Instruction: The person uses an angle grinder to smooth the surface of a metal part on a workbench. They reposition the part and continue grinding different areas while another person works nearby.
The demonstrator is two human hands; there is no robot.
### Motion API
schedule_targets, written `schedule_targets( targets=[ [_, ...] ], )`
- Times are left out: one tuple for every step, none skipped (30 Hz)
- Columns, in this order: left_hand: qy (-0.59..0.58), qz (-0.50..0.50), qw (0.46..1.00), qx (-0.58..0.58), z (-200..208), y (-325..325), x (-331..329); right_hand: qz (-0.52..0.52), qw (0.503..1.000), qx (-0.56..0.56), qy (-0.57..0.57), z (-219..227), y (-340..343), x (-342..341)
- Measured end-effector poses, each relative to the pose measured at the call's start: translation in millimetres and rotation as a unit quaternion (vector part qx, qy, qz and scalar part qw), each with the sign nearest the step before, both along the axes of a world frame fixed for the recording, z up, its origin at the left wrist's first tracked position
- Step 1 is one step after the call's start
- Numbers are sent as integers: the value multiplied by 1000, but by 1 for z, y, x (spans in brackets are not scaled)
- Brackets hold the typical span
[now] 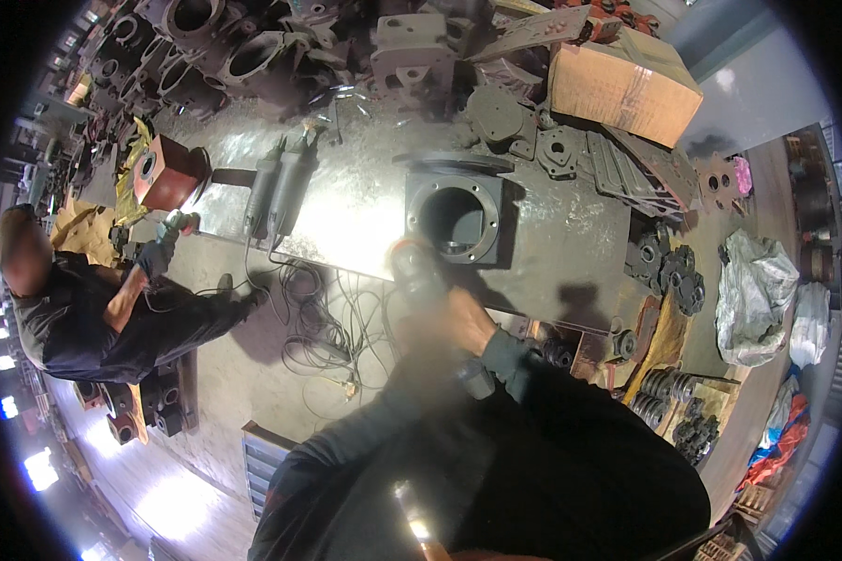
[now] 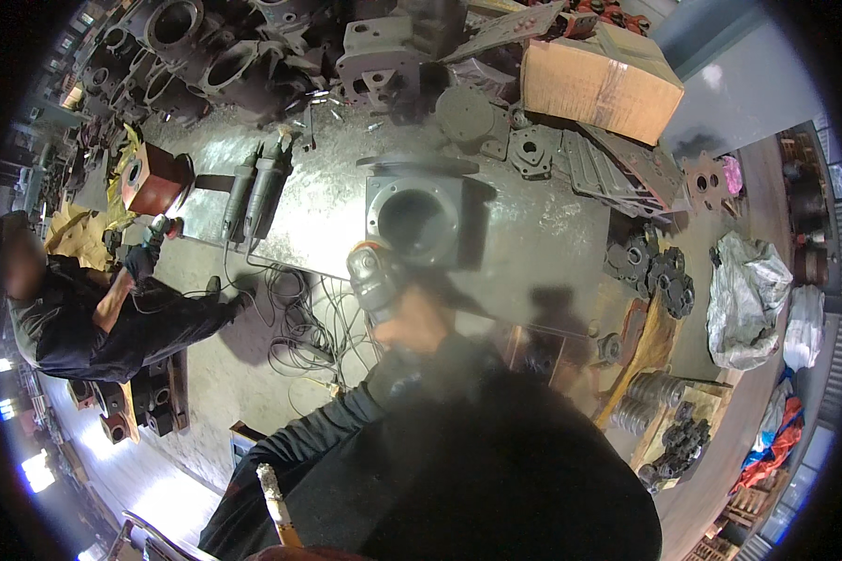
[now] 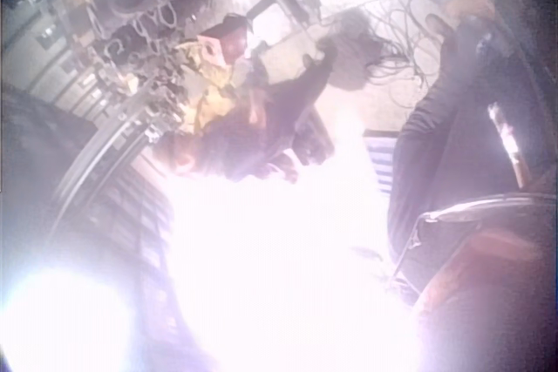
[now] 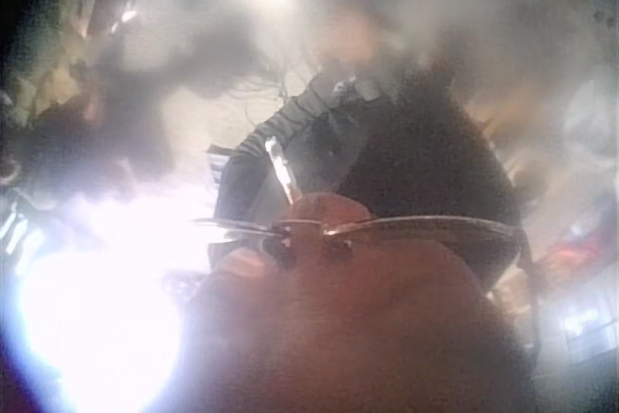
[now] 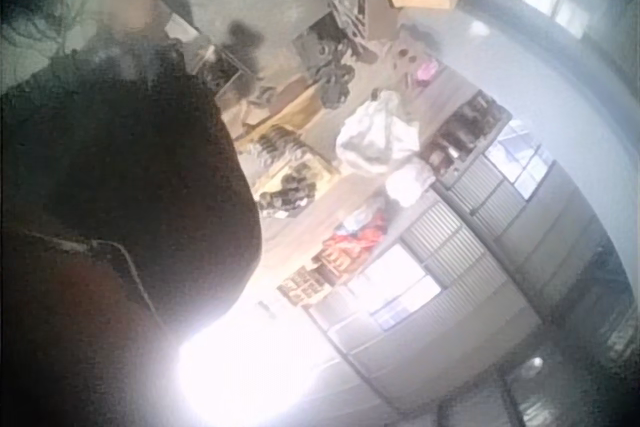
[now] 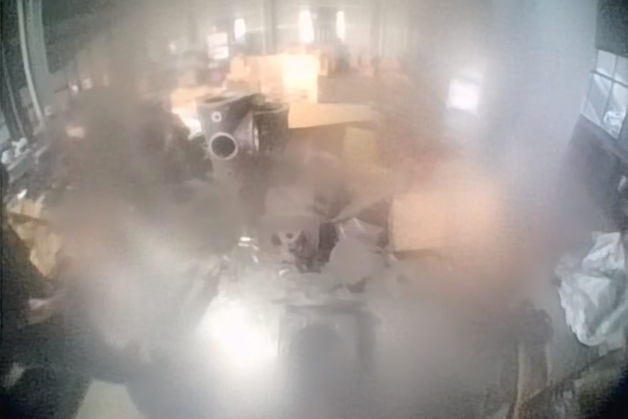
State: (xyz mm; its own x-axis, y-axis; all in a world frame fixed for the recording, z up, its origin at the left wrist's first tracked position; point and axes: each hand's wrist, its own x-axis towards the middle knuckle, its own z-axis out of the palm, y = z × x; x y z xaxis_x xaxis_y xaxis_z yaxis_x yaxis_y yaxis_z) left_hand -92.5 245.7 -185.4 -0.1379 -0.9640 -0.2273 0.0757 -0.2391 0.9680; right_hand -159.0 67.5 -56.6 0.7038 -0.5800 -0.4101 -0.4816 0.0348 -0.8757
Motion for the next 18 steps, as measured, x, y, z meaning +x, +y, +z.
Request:
schedule_targets(
  targets=[
    [-107, -40, 993, -5, -12, 5, -1, 23, 998, -30, 57, -5, 2, -2],
    [-187, -42, 978, -87, -20, 7, -3, 14, 999, -32, 39, -10, 3, -3],
    [-270, -55, 952, -132, -22, 8, -4, -1, 999, -17, 44, -13, 3, -5],
    [-276, -59, 952, -114, -20, 7, -6, -18, 997, 9, 78, -15, 2, -7],
    [-211, -17, 971, -110, -12, 4, -6, -29, 998, 27, 38, -16, -1, -9],
    [-66, 36, 996, -39, 0, -1, -9, -41, 997, 55, 24, -15, -2, -12],
    [-9, 49, 999, -19, 16, -6, -9, -57, 995, 74, -23, -14, -3, -15],
    [21, 42, 998, 31, 32, -11, -9, -54, 996, 77, -6, -12, -2, -18],
    [-36, 0, 999, 28, 50, -14, -6, -54, 996, 74, -22, -11, 2, -21],
    [-80, -17, 997, -7, 66, -18, -4, -52, 995, 71, -39, -11, 7, -24],
    [-83, -36, 996, 17, 79, -22, -1, -51, 994, 77, -57, -13, 12, -27],
    [-72, -30, 997, 8, 89, -26, 1, -50, 992, 83, -76, -17, 18, -31],
    [-83, -32, 996, -18, 97, -29, 4, -49, 990, 88, -94, -22, 23, -34],
    [-94, -33, 994, -44, 103, -31, 7, -85, 978, 145, -124, -30, 30, -35],
    [-127, -42, 987, -85, 108, -34, 9, -121, 960, 202, -153, -38, 35, -34],
    [-160, -50, 978, -127, 112, -37, 10, -128, 957, 199, -168, -47, 40, -36],
    [-132, -51, 982, -124, 117, -40, 11, -134, 954, 196, -182, -55, 44, -37],
    [-104, -52, 986, -120, 123, -45, 10, -113, 967, 135, -183, -61, 49, -40]
  ],
)
